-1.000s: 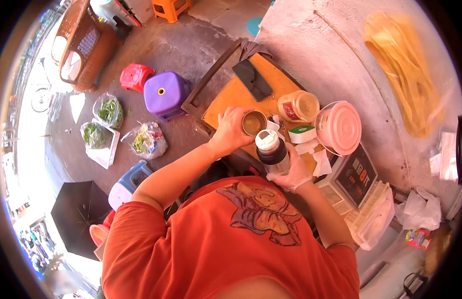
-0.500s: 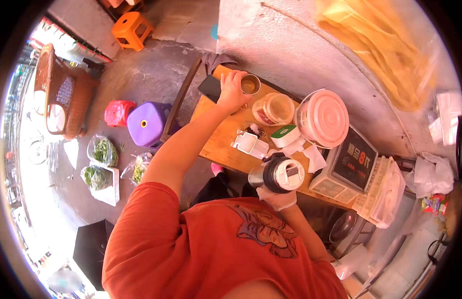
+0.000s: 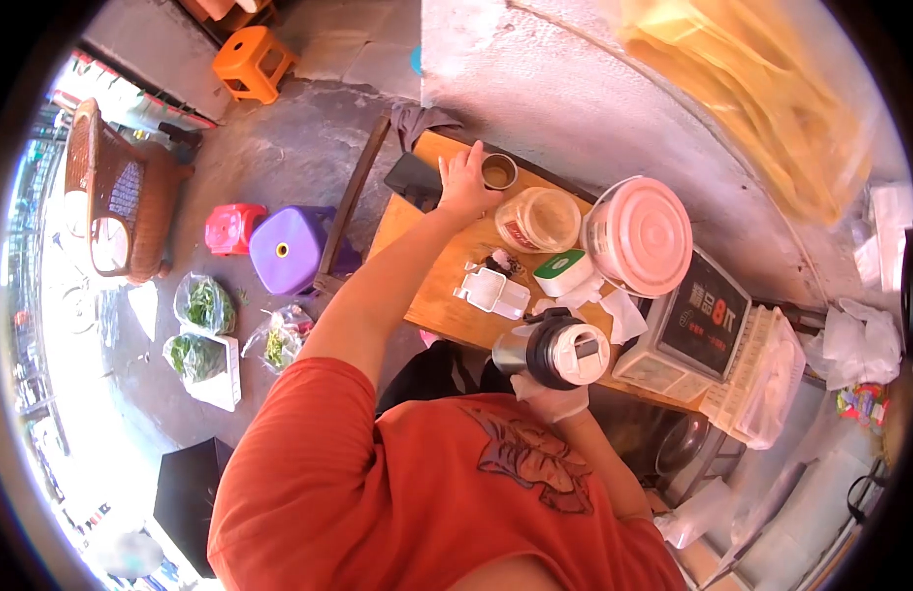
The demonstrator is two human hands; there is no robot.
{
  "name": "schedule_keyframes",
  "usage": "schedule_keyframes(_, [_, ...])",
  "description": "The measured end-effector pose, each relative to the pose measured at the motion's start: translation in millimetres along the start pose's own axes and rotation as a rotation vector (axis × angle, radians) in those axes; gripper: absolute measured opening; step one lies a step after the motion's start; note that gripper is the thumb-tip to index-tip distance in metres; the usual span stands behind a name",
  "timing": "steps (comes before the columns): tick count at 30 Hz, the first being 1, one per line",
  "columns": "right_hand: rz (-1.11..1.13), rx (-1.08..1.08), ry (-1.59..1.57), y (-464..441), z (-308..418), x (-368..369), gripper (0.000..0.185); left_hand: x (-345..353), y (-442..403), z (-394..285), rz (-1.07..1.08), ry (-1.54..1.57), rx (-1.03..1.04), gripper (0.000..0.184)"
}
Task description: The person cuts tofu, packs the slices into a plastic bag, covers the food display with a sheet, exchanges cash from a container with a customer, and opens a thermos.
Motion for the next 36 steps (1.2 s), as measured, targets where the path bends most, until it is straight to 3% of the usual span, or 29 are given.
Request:
schedule_keyframes(2, [0.015, -0.064, -0.012, -19.9, 10.0, 4.0, 0.078, -32.7, 15.7, -11.5, -0.059, 0.238, 0.014, 0.086])
schedule_keyframes(3, [-0.032, -0.037, -0.129, -27.8, 10.6, 10.5, 0.077, -53.5, 32.4, -22.2, 0.007, 0.535, -0.011, 0.083])
schedule_keyframes(6, [-0.101, -0.142, -0.355, -63.4, 34.9, 16.3, 0.074, -118.0, 103.8, -66.3, 0.297, 0.986, 0.050, 0.087])
schedule_keyframes(7, [-0.088, -0.184, -0.398, -70.5, 35.8, 28.3, 0.075, -129.0, 125.7, -64.8, 0.326, 0.900, 0.165, 0.097])
schedule_keyframes(9, [-0.029, -0.207, -0.545, -89.6, 46.5, 48.2, 0.078, -147.5, 169.0, -71.2, 0.386, 0.740, 0.163, 0.111])
schedule_keyframes(10, [0.021, -0.281, -0.496, -97.7, 40.5, 67.1, 0.081, -156.7, 182.4, -75.7, 0.302, 0.648, 0.167, 0.115])
schedule_keyframes(13, [-0.128, -0.537, -0.485, -111.9, 46.0, 95.8, 0.071, -157.5, 194.1, -34.2, 0.117, 0.681, -0.059, 0.109])
schedule_keyframes(14, [-0.078, -0.479, -0.447, -116.8, 44.5, 108.2, 0.060, -163.3, 193.2, -26.7, 0.006, 0.601, -0.072, 0.091])
schedule_keyframes(16, [-0.090, -0.466, -0.080, -124.6, 37.1, 123.2, 0.053, -160.8, 191.0, -15.7, -0.063, 0.602, -0.183, 0.087])
schedule_keyframes(18, [0.077, -0.347, 0.113, -134.8, 31.3, 129.6, 0.045, -146.5, 187.8, 0.6, -0.164, 0.546, -0.127, 0.086])
schedule_keyframes(19, [0.110, -0.238, 0.217, -137.3, 26.9, 129.8, 0.037, -134.9, 185.5, 6.5, -0.184, 0.676, -0.139, 0.087])
schedule_keyframes(21, [0.202, -0.171, 0.260, -133.5, 20.2, 117.7, 0.045, -118.3, 181.0, 6.0, -0.206, 0.861, -0.166, 0.089])
schedule_keyframes(24, [0.251, -0.074, 0.217, -126.6, 4.8, 97.3, 0.059, -109.9, 170.5, 0.3, -0.218, 0.765, -0.220, 0.091])
schedule_keyframes(26, [0.200, -0.142, 0.192, -112.1, 14.5, 60.3, 0.060, -112.1, 168.7, -12.8, -0.244, 0.688, -0.142, 0.087])
schedule_keyframes(29, [0.102, -0.274, -0.053, -88.3, -7.6, 19.9, 0.061, -101.3, 171.6, 0.6, -0.294, 0.713, -0.200, 0.086])
schedule_keyframes(32, [0.045, -0.224, -0.264, -58.3, -45.3, -16.1, 0.050, -104.3, 180.8, -0.6, -0.425, 0.629, -0.277, 0.085])
schedule_keyframes(36, [0.077, 0.009, -0.392, -20.0, -103.1, -42.5, 0.032, -91.6, 192.4, 8.6, -0.534, 0.606, -0.252, 0.088])
Point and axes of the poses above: each hand's wrist, its own y-axis away from the middle knuckle, its own x-axis out of the palm, z = x × y, the point moved 7 cm from there along -y, towards the middle knuckle, and after that the axes turned 5 degrees about -x, right-handed, at the moved point
